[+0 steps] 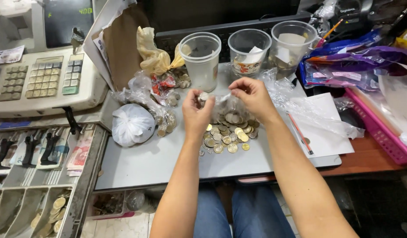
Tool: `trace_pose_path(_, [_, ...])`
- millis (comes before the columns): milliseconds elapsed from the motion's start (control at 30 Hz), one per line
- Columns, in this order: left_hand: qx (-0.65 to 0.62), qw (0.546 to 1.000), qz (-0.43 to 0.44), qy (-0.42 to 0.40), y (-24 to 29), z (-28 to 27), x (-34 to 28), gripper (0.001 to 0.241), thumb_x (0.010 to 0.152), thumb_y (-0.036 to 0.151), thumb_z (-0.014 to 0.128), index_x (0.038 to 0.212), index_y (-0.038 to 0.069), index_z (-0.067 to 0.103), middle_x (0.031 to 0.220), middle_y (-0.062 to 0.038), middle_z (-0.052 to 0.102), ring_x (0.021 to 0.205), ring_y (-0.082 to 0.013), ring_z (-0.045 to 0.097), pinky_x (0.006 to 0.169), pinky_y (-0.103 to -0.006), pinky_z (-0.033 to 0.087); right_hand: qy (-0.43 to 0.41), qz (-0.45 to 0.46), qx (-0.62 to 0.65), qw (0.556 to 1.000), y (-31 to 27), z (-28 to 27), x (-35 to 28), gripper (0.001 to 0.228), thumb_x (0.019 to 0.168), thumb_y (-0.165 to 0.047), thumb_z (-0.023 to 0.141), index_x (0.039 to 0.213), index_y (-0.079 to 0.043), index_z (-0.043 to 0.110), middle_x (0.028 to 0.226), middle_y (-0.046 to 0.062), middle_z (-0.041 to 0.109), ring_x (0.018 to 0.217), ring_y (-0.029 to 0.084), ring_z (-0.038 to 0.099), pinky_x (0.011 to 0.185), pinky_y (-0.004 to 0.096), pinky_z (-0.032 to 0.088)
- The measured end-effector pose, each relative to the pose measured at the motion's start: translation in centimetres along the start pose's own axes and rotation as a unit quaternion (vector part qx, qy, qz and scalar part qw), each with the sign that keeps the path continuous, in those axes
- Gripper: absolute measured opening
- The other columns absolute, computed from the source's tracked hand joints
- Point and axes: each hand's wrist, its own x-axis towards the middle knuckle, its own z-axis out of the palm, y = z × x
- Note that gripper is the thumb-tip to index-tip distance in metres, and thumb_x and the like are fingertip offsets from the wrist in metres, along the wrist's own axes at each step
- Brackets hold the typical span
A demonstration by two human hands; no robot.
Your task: Sorting a pile of coins and placing them into small plastic bags at a checkout counter.
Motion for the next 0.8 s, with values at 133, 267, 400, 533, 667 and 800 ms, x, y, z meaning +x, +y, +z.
trace_pose_path(133, [-0.089,0.995,-0.04,0.037,3.4,-0.1,-0.9,0.016,0.082,0.009,0.079,0.093,0.01,0.067,0.073,0.003,0.061,0.069,-0.0056,0.057,0.062,-0.0214,0.048,0.065,-0.028,0.026,0.997,1.7,-0.9,0.5,0.016,0.098,0.0,0.069,0.11,-0.009,0.072,0.092,0.0,0.065,0.082,0.005,0.059,0.069,0.021,0.058])
trace_pose_path(267, [-0.128,0.989,-0.067,0.04,1.4,-1.0,0.1,0.01,0.087,0.011,0.077,0.092,0.009,0.068,0.071,0.004,0.063,0.068,-0.0029,0.056,0.059,-0.0201,0.048,0.094,-0.037,-0.025,0.995,0.4,-0.4,0.3,0.02,0.096,-0.002,0.071,0.114,-0.011,0.072,0.088,-0.001,0.066,0.078,0.006,0.059,0.067,0.019,0.055])
trace_pose_path(400, [-0.22,0.968,-0.12,-0.01,2.0,-0.5,-0.1,0.014,0.095,0.015,0.073,0.106,0.007,0.07,0.076,0.002,0.068,0.071,-0.003,0.062,0.065,-0.0187,0.053,-0.039,-0.164,-0.19,0.967,-2.2,0.8,-1.1,0.045,0.084,-0.008,0.08,0.126,-0.023,0.073,0.12,0.001,0.064,0.111,0.022,0.051,0.101,0.04,0.039])
trace_pose_path(533, [-0.249,0.957,-0.139,-0.059,1.1,-0.4,-0.6,0.023,0.097,0.013,0.071,0.119,0.006,0.071,0.087,-0.006,0.076,0.077,-0.0081,0.072,0.07,-0.0225,0.059,-0.125,-0.147,-0.158,0.968,-3.1,1.8,-1.7,0.047,0.079,-0.01,0.082,0.123,-0.024,0.075,0.117,-0.001,0.063,0.111,0.021,0.053,0.105,0.043,0.029])
trace_pose_path(667, [-0.193,0.968,-0.142,-0.078,1.0,0.1,-0.4,0.018,0.095,0.014,0.074,0.111,0.006,0.075,0.083,-0.005,0.075,0.076,-0.0081,0.07,0.07,-0.0221,0.06,-0.075,-0.167,-0.074,0.98,-1.5,1.5,-0.6,0.017,0.085,-0.004,0.08,0.097,-0.016,0.082,0.094,0.004,0.075,0.089,0.018,0.069,0.089,0.032,0.052])
trace_pose_path(800, [-0.05,0.993,-0.056,-0.092,0.8,0.0,-0.2,0.01,0.094,0.024,0.077,0.097,0.016,0.081,0.078,0.003,0.07,0.077,-0.0034,0.061,0.068,-0.0217,0.052,0.025,0.013,0.173,0.985,-2.1,1.5,-0.7,0.019,0.084,-0.003,0.085,0.101,0.0,0.077,0.082,0.01,0.076,0.071,0.014,0.073,0.067,0.028,0.065])
